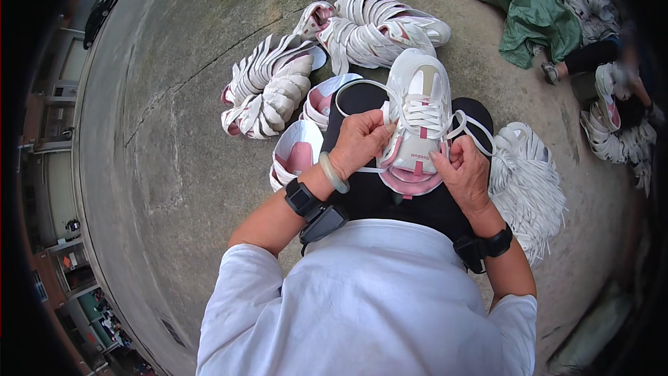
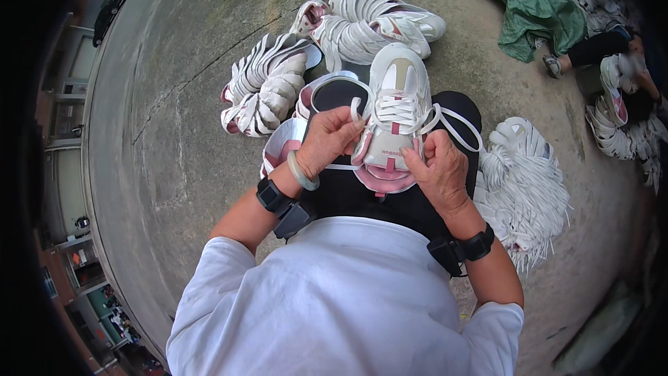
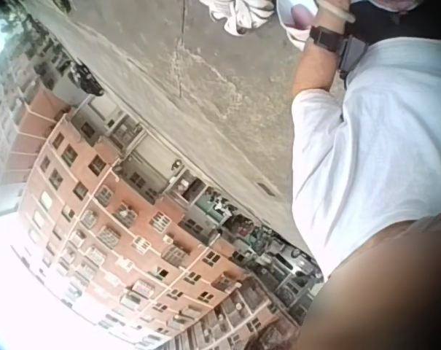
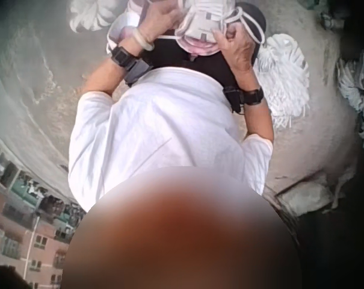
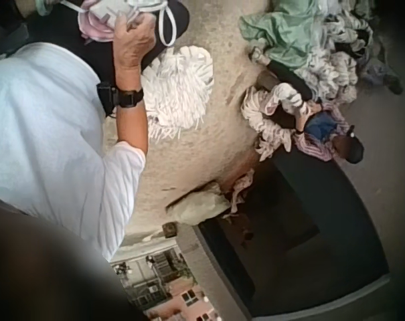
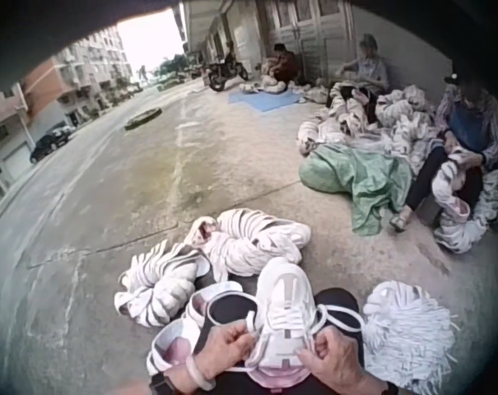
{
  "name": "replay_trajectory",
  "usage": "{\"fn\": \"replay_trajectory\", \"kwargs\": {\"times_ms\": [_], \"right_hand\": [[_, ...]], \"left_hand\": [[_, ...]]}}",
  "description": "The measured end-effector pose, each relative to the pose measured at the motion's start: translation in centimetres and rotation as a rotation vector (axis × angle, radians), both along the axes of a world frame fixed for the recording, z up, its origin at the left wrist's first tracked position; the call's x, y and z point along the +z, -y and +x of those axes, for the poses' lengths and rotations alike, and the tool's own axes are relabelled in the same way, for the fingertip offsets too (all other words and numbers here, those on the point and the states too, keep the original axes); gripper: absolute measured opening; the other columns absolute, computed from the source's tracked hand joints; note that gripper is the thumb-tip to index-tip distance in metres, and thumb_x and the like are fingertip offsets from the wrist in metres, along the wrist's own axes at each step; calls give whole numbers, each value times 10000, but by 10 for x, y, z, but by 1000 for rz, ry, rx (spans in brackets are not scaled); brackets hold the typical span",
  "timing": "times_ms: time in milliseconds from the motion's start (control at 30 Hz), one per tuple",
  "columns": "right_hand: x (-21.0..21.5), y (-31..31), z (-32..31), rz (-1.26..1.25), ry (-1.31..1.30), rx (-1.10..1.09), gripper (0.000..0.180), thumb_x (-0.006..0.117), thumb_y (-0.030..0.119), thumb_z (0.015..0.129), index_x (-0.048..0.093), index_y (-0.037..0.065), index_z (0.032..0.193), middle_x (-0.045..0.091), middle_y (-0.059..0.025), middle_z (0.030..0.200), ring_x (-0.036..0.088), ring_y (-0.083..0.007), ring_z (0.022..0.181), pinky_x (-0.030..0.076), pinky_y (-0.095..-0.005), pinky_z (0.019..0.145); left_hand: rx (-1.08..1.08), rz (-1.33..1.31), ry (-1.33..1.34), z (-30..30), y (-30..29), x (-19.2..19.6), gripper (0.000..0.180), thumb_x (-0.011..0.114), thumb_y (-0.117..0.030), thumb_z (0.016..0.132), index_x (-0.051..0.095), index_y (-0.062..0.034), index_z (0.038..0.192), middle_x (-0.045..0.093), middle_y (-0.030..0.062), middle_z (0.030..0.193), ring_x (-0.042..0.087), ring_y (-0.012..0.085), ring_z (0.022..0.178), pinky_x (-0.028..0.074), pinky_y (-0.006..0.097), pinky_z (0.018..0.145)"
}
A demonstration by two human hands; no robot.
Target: Lacing a pair of white and pink sneakers.
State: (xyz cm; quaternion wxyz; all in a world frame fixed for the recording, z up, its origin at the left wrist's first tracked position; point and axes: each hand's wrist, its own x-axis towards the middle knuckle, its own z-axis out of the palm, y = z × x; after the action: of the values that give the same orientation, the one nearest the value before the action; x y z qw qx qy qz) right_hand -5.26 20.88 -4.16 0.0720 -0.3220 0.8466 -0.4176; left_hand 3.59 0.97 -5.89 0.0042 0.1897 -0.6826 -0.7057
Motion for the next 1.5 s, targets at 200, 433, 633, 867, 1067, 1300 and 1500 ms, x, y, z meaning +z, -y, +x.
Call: {"fn": "replay_trajectory", "kwargs": {"times_ms": [200, 433, 633, 867, 1067, 1300, 1500], "right_hand": [[-8, -5, -3, -29, 203, -44, 386, 759, 231, 685, 418, 52, 681, 433, -27, 553, 416, -117, 482, 393, -259, 461], [-11, -5, -2, -56, 223, -22, 430, 773, 275, 683, 406, 52, 655, 399, -18, 549, 358, -118, 484, 346, -260, 448], [4, 0, 8, -55, -35, -15, 343, 744, 238, 703, 453, 57, 689, 442, -29, 634, 422, -159, 519, 364, -287, 487], [13, 38, 15, 38, -547, 237, 112, 597, 91, 678, 571, 82, 787, 492, -51, 738, 527, -228, 722, 354, -359, 656], [5, 57, 11, 141, -556, 228, 60, 589, 146, 704, 548, 103, 714, 471, -54, 702, 528, -223, 709, 335, -364, 638], [0, 64, 10, 182, -644, 268, 81, 592, 157, 705, 537, 99, 694, 474, -57, 690, 528, -220, 685, 327, -372, 639], [25, 47, 15, 223, -781, 332, 62, 579, 104, 663, 521, 92, 683, 475, -52, 682, 509, -217, 654, 319, -362, 628]], "left_hand": [[-94, -405, -110, -10, 10, 2, 88, 584, -98, 840, 589, -13, 818, 518, 46, 580, 461, 80, 509, 399, 248, 474], [-183, -892, -373, -20, 7, 6, 78, 615, -61, 750, 549, -30, 720, 497, 168, 589, 444, 368, 534, 410, 336, 494], [7, -816, -103, -2, -1, 24, 295, 729, -223, 682, 530, -33, 787, 500, 91, 598, 519, 278, 536, 416, 361, 509], [-111, -944, -378, 9, -11, 11, 461, 687, -239, 693, 501, -19, 1053, 537, 125, 855, 545, 328, 763, 447, 365, 669], [-7, -783, -307, 11, -12, 5, 318, 640, -144, 733, 559, -3, 1006, 559, 139, 784, 570, 267, 664, 463, 322, 607], [46, -489, -376, 7, -7, -13, 215, 571, -53, 782, 593, 8, 986, 578, 108, 766, 578, 186, 622, 455, 274, 570], [104, -812, -469, 7, -18, -8, 178, 553, -33, 761, 599, -11, 932, 551, 134, 739, 560, 298, 659, 454, 343, 580]]}}
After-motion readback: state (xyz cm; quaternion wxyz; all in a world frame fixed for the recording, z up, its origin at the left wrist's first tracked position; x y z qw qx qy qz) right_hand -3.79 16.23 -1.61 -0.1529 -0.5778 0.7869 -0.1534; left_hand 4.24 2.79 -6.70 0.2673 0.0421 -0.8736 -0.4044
